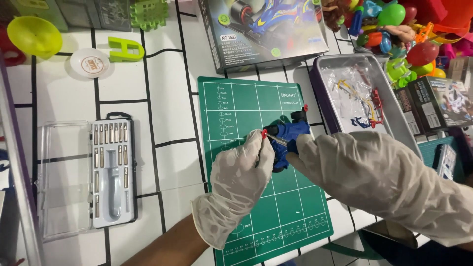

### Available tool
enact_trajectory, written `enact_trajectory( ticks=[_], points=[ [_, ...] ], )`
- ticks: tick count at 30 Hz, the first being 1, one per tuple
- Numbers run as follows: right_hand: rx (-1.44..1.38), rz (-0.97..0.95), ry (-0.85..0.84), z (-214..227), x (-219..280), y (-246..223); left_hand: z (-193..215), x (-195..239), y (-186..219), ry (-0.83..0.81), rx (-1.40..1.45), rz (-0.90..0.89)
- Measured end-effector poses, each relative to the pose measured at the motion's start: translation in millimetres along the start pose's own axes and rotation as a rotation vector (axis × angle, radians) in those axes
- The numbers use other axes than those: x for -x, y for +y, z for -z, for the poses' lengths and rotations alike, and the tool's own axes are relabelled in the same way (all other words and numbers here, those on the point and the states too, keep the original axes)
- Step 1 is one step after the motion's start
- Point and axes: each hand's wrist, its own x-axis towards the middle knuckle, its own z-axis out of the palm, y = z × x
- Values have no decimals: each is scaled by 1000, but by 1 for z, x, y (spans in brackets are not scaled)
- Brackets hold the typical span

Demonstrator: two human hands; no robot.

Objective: Assembling a blue toy car by attaching plastic components and tightening screws with a screwdriver on a cutting mat.

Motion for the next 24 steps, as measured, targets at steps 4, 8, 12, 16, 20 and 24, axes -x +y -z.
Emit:
enact_trajectory(
  ticks=[4, 8, 12, 16, 20, 24],
  points=[
    [-244, -305, 56, -9, -8, -5, 8, -7, 0, 18, -2, 20],
    [-1141, -900, -118, 8, -25, 13, 16, -14, 2, -78, -130, 26],
    [-1641, -1249, -269, 11, -24, 13, 15, -14, 3, -67, -97, 56],
    [-1646, -1404, -625, 30, -41, 34, 16, -15, 1, -155, 88, 132],
    [-1602, -1231, -456, 23, -27, 23, 15, -9, 1, -150, -59, 31],
    [-1351, -1069, -380, 11, -20, -1, 12, -3, -3, -113, -62, -29]
  ],
)
